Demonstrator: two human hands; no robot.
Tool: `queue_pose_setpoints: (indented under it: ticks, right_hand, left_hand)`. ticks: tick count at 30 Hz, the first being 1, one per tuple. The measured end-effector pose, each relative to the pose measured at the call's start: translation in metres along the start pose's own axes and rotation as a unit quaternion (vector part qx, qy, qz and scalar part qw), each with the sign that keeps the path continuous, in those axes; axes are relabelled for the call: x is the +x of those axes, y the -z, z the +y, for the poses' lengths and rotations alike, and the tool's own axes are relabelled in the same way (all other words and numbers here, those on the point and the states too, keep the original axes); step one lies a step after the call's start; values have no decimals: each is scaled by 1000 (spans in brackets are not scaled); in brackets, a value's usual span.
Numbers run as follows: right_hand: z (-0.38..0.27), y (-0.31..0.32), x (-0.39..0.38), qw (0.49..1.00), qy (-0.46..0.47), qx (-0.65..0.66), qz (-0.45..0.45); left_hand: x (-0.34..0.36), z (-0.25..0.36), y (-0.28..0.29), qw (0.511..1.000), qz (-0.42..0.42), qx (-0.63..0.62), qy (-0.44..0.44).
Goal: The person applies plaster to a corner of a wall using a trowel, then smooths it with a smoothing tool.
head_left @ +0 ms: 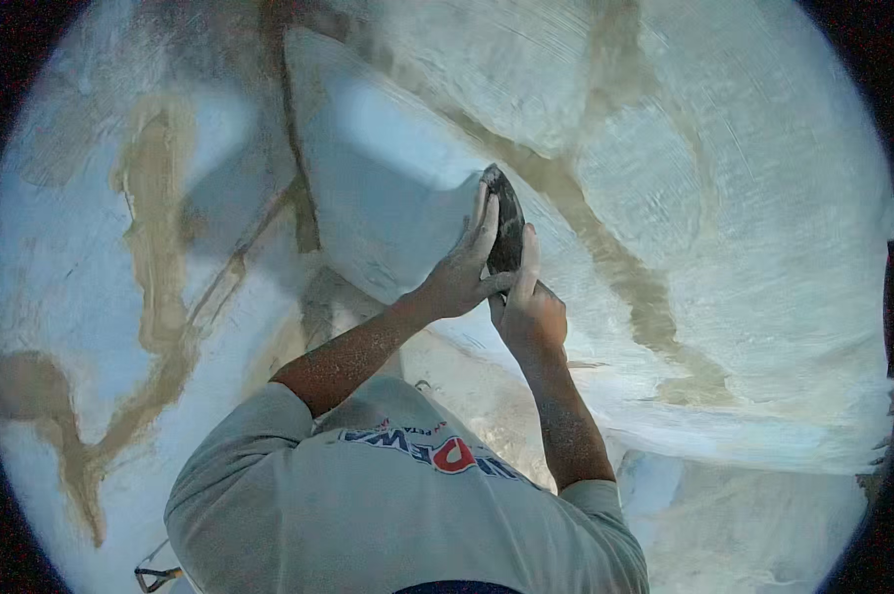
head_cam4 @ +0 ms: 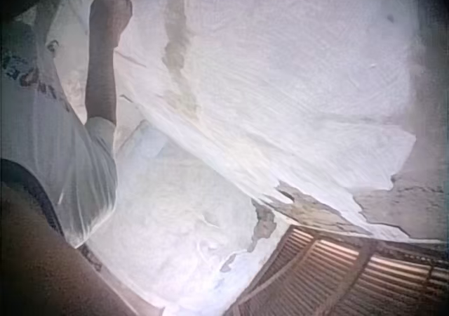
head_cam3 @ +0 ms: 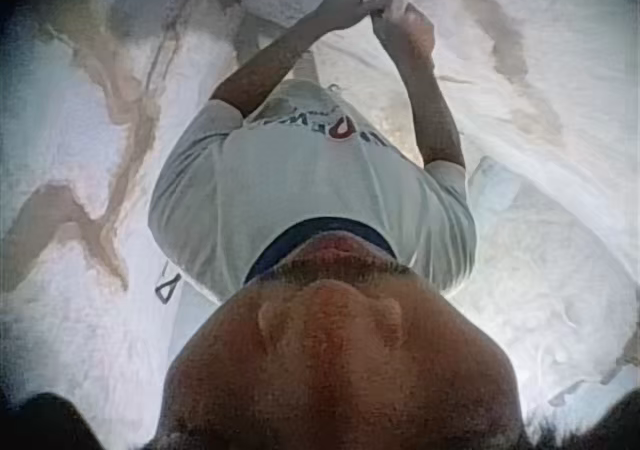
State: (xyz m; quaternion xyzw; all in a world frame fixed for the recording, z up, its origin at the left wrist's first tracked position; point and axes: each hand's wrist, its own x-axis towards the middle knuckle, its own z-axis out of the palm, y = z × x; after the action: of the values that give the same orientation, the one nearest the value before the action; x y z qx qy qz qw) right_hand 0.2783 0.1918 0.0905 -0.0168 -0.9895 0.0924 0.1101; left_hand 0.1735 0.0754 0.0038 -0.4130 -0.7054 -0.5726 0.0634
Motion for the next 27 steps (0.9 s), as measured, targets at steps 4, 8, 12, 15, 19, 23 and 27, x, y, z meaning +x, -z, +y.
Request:
queue_pose_setpoints:
  ticks: [4, 8, 12, 15, 19, 23, 27]
  right_hand:
    - [-36, -14, 33, 999, 44, 25, 15]
    - [-75, -24, 69, 998, 39, -39, 23]
    - [-100, -37, 95, 998, 59, -28, 22]
    - [-115, -30, 107, 996, 26, -44, -77]
    - [-104, -21, 94, 997, 37, -30, -59]
    - [-75, 3, 61, 997, -18, -1, -77]
    - [-26, 25, 2, 995, -72, -22, -66]
  left_hand:
    - [4, -18, 52, 1000, -7, -9, 6]
    - [11, -39, 101, 998, 6, 55, -9]
    - [14, -55, 139, 1000, -7, -14, 17]
    - [15, -50, 157, 998, -2, -54, 32]
    - [16, -56, 133, 999, 37, 25, -15]
    - [13, -27, 85, 998, 23, 28, -42]
    - [6, 19, 19, 1000, -7, -21, -16]
